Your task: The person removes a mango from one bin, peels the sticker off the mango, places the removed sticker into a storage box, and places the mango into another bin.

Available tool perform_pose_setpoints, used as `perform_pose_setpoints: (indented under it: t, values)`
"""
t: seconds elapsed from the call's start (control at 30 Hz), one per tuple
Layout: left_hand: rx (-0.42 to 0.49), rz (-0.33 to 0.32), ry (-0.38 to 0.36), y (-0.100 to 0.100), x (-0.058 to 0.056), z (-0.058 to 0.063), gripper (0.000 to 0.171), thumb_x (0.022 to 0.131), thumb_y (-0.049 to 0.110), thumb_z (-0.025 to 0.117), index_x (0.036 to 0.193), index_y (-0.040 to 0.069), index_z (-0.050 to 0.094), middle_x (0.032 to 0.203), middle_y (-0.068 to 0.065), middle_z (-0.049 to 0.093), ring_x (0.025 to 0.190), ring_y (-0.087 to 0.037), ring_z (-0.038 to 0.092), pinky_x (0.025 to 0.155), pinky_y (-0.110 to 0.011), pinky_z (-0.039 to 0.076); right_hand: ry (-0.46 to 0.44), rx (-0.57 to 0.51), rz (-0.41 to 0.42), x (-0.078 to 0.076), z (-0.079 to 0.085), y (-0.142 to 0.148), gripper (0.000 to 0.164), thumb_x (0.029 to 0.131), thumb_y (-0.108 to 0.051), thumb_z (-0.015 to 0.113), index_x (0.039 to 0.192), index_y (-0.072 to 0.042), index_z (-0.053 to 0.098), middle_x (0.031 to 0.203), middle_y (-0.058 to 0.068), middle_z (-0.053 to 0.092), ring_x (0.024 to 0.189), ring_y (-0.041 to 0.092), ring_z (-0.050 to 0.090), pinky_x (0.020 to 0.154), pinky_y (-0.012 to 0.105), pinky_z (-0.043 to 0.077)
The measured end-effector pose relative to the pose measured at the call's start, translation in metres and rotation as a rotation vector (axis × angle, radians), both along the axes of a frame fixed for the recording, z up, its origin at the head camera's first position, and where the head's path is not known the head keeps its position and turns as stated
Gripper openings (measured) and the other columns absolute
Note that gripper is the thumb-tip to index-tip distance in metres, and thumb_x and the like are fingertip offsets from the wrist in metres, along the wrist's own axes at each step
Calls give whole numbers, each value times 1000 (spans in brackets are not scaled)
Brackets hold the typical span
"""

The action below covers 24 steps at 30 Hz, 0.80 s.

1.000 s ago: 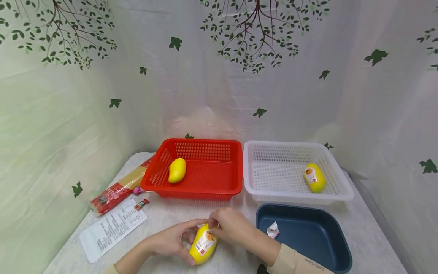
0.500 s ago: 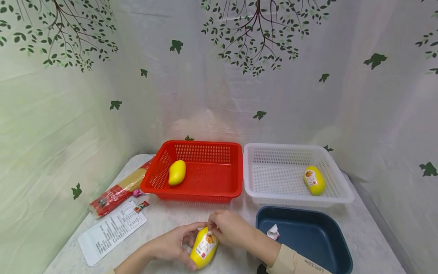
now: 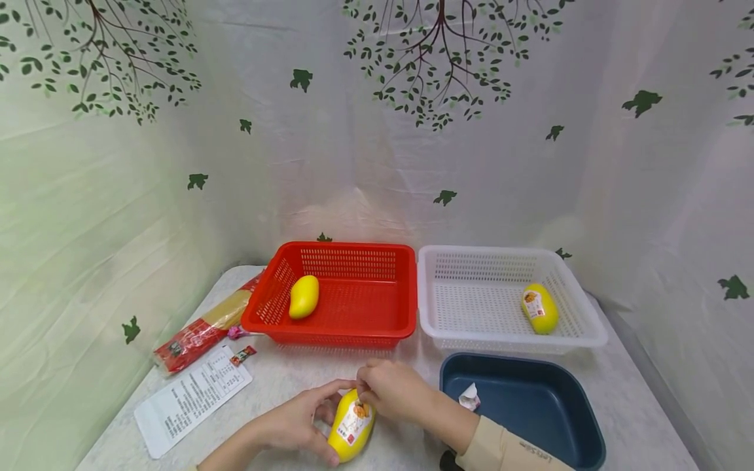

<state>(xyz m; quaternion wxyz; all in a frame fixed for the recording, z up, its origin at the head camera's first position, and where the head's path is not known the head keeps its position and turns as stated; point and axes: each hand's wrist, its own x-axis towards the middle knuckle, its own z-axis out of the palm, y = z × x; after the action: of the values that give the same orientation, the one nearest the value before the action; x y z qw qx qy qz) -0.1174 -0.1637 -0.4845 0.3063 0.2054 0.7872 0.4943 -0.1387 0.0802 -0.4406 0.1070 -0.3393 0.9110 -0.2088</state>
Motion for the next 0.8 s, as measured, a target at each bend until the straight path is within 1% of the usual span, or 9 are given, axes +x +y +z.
perform_pose_setpoints:
  t: [0.1, 0.23, 0.33, 0.4, 0.43, 0.53, 0.6, 0.73, 0.8]
  values:
    - [-5, 6, 2, 0, 0, 0, 95, 75, 15, 100, 151, 44, 51, 120, 1, 65, 97, -18, 65, 82, -25, 52, 19, 24, 4, 2, 1, 0, 11, 95, -19, 83, 92, -20, 73, 87, -9, 62, 73, 2, 53, 70, 13, 51]
    - [-13, 6, 22, 0, -1, 0, 96, 74, 16, 100, 150, 46, 50, 121, 1, 65, 96, -18, 65, 82, -26, 51, 63, 42, 20, 4, 2, 1, 11, 96, -21, 82, 93, -20, 72, 87, -9, 61, 72, 2, 52, 69, 15, 50]
    - [-14, 7, 34, 1, -1, -1, 97, 74, 16, 100, 150, 47, 49, 122, 1, 65, 96, -18, 66, 83, -26, 51, 79, 47, 29, 5, 3, 2, 10, 97, -22, 81, 94, -20, 72, 87, -10, 60, 72, 2, 51, 69, 16, 49]
    - [-14, 14, 24, 1, -1, -1, 96, 75, 16, 100, 150, 47, 49, 122, 1, 65, 97, -19, 65, 84, -26, 52, 49, 20, 22, 6, 4, 4, 9, 97, -22, 80, 94, -20, 72, 87, -11, 60, 72, 2, 51, 69, 16, 49]
    - [-16, 19, 19, 2, 0, -1, 95, 75, 16, 100, 150, 46, 49, 122, 1, 65, 97, -19, 65, 85, -27, 52, 19, -4, 10, 6, 4, 5, 9, 97, -21, 80, 94, -20, 72, 87, -11, 62, 72, 1, 53, 70, 15, 51]
    - [-19, 36, -1, 3, 2, -2, 94, 76, 16, 99, 150, 44, 49, 121, 0, 65, 98, -20, 65, 86, -28, 54, -49, -91, -32, 4, 5, 8, 11, 95, -19, 83, 99, -19, 73, 89, -12, 69, 76, 0, 58, 74, 15, 56]
    - [-17, 44, -4, 4, 3, -3, 94, 76, 15, 99, 151, 43, 49, 120, 0, 65, 98, -20, 66, 87, -28, 55, -71, -125, -55, 3, 5, 10, 14, 93, -18, 85, 103, -18, 76, 92, -11, 75, 78, -1, 62, 77, 17, 58]
    - [-6, 52, 8, 5, 4, -4, 96, 75, 15, 100, 151, 41, 48, 120, -1, 65, 97, -20, 66, 85, -28, 55, -60, -95, -60, 3, 4, 12, 23, 89, -21, 89, 110, -16, 83, 99, -8, 81, 79, -2, 66, 78, 17, 60]
    - [-2, 54, 20, 5, 4, -4, 98, 73, 15, 101, 151, 40, 47, 120, -2, 65, 96, -19, 67, 84, -27, 54, -66, -86, -65, 4, 3, 11, 21, 88, -22, 90, 108, -17, 85, 99, -8, 82, 79, -3, 67, 78, 17, 60]
